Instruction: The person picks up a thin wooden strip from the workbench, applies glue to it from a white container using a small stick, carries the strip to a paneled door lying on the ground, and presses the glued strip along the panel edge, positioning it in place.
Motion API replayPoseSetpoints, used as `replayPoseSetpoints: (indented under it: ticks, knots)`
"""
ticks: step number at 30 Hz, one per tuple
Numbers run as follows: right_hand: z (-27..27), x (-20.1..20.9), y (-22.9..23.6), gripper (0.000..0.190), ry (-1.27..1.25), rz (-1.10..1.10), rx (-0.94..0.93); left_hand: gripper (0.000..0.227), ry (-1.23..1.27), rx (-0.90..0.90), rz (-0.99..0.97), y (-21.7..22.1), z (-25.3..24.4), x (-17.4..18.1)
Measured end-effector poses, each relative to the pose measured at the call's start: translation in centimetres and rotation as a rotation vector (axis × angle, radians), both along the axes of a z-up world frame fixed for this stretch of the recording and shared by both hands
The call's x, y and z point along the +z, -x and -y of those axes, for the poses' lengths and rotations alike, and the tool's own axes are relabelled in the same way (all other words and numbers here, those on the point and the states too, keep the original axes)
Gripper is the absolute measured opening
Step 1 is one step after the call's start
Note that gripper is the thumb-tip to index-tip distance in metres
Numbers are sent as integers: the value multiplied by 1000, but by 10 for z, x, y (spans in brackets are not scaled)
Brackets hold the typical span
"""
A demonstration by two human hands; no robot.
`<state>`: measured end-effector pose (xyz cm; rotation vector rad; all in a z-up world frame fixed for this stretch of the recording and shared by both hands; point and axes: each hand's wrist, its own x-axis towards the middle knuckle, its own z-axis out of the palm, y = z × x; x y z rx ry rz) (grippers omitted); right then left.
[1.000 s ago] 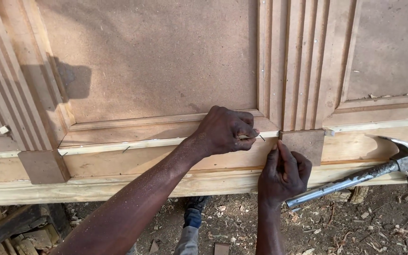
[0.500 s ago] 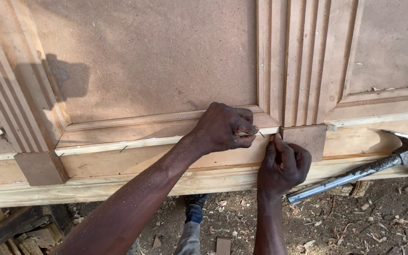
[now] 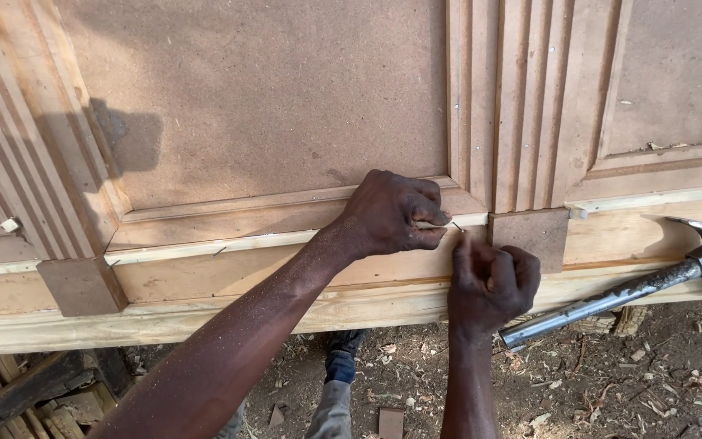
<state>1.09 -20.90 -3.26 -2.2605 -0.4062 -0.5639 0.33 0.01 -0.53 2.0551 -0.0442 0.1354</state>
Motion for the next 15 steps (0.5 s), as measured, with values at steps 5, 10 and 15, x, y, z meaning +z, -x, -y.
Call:
replayPoseSetpoints:
  ticks: [5, 10, 15]
  knots:
    - [4, 5, 3, 23, 35, 48, 13, 7, 41, -7, 43, -2, -2, 6]
    - [-3, 31, 4, 37, -150, 75, -34, 12, 294, 34, 75, -5, 4, 50]
    - [8, 30, 5, 37, -228, 6, -6, 16, 610, 130, 143, 11, -40, 209]
